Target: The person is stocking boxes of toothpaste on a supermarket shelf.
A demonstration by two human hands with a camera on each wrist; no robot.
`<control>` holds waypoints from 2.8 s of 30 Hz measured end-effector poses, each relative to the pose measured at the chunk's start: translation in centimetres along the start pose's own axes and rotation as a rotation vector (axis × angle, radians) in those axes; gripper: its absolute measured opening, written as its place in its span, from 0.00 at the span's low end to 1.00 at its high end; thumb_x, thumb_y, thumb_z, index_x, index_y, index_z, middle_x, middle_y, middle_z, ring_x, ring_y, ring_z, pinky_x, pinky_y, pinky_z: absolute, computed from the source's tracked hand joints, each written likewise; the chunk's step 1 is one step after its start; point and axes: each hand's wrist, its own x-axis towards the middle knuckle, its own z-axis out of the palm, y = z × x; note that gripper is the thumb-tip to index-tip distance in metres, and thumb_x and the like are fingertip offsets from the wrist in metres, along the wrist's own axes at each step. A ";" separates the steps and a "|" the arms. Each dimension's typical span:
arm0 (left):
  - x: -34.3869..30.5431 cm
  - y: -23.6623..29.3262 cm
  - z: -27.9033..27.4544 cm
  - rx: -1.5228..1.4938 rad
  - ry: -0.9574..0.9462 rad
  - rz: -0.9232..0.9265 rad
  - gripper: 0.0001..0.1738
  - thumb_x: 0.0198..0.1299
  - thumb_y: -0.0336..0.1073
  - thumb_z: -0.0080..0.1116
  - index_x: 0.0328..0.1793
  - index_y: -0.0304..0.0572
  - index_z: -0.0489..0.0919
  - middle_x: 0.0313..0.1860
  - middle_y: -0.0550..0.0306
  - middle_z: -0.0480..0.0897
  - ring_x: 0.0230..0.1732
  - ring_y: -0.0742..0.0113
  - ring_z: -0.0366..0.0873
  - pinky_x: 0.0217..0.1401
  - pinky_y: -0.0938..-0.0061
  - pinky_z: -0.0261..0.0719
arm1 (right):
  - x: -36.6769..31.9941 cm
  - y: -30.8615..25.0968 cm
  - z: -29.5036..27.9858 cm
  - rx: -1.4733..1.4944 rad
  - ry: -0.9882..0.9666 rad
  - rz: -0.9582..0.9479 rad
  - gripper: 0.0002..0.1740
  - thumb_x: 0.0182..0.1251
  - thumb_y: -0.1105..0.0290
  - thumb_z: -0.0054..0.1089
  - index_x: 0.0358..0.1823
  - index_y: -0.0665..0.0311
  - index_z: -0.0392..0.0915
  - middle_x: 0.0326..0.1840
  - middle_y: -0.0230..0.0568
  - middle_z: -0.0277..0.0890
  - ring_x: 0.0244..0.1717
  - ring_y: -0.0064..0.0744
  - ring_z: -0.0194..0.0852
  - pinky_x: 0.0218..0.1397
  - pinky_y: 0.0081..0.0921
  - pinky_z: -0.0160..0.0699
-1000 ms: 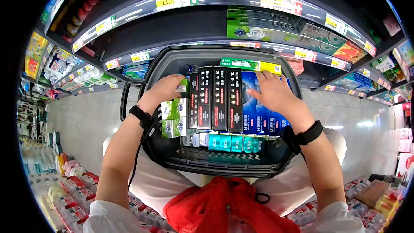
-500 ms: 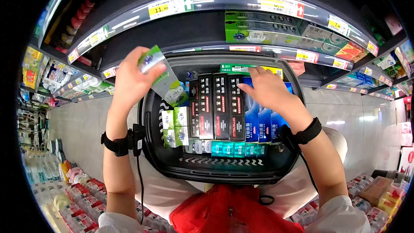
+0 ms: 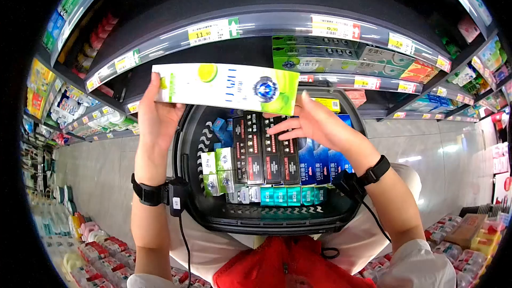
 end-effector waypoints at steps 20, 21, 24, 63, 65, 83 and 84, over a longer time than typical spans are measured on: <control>-1.1 -3.8 0.7 0.355 -0.426 -0.118 0.22 0.59 0.30 0.49 0.60 0.40 0.64 0.56 0.52 0.70 0.58 0.63 0.68 0.58 0.72 0.70 | -0.5 -1.7 -2.5 0.216 0.566 -0.140 0.25 0.62 0.59 0.48 0.57 0.65 0.62 0.53 0.42 0.69 0.52 0.36 0.69 0.51 0.34 0.72; -1.4 -3.9 1.0 0.570 -0.529 0.024 0.25 0.56 0.27 0.52 0.61 0.40 0.63 0.56 0.53 0.69 0.58 0.64 0.67 0.59 0.74 0.68 | -0.4 -1.5 -2.6 0.287 0.620 -0.159 0.24 0.62 0.60 0.49 0.56 0.65 0.63 0.53 0.41 0.69 0.54 0.35 0.68 0.53 0.34 0.70; -2.5 -4.5 1.9 0.696 -0.592 0.147 0.33 0.48 0.16 0.54 0.63 0.40 0.62 0.58 0.57 0.65 0.60 0.66 0.64 0.62 0.74 0.64 | -0.4 -1.8 -2.6 0.375 0.685 -0.232 0.22 0.62 0.60 0.50 0.54 0.64 0.65 0.53 0.42 0.70 0.53 0.36 0.68 0.53 0.33 0.69; -1.7 -4.6 1.2 1.028 -0.393 0.278 0.35 0.47 0.30 0.65 0.61 0.29 0.63 0.41 0.44 0.80 0.41 0.66 0.80 0.42 0.75 0.78 | -0.6 -2.2 -2.1 0.066 0.706 -0.252 0.27 0.70 0.49 0.34 0.57 0.62 0.62 0.55 0.41 0.69 0.57 0.30 0.67 0.57 0.33 0.65; -1.6 -4.6 1.0 1.051 -0.402 0.312 0.35 0.47 0.30 0.64 0.61 0.28 0.62 0.41 0.44 0.80 0.41 0.66 0.80 0.42 0.75 0.78 | -0.6 -2.2 -2.0 0.072 0.689 -0.260 0.27 0.69 0.48 0.34 0.58 0.62 0.61 0.55 0.41 0.69 0.57 0.30 0.67 0.57 0.33 0.65; -1.4 -4.5 1.0 1.239 -0.390 0.169 0.39 0.50 0.32 0.64 0.65 0.27 0.57 0.49 0.38 0.76 0.47 0.63 0.77 0.47 0.74 0.76 | -0.4 -0.9 -2.1 0.017 0.849 -0.142 0.25 0.63 0.54 0.48 0.54 0.66 0.69 0.51 0.38 0.70 0.50 0.27 0.66 0.53 0.24 0.61; -1.5 -4.5 1.0 1.239 -0.390 0.168 0.39 0.50 0.32 0.64 0.65 0.27 0.57 0.49 0.38 0.76 0.47 0.63 0.77 0.47 0.74 0.76 | -0.4 -0.9 -2.1 0.017 0.850 -0.141 0.25 0.63 0.54 0.48 0.54 0.66 0.69 0.51 0.38 0.70 0.50 0.27 0.66 0.53 0.24 0.61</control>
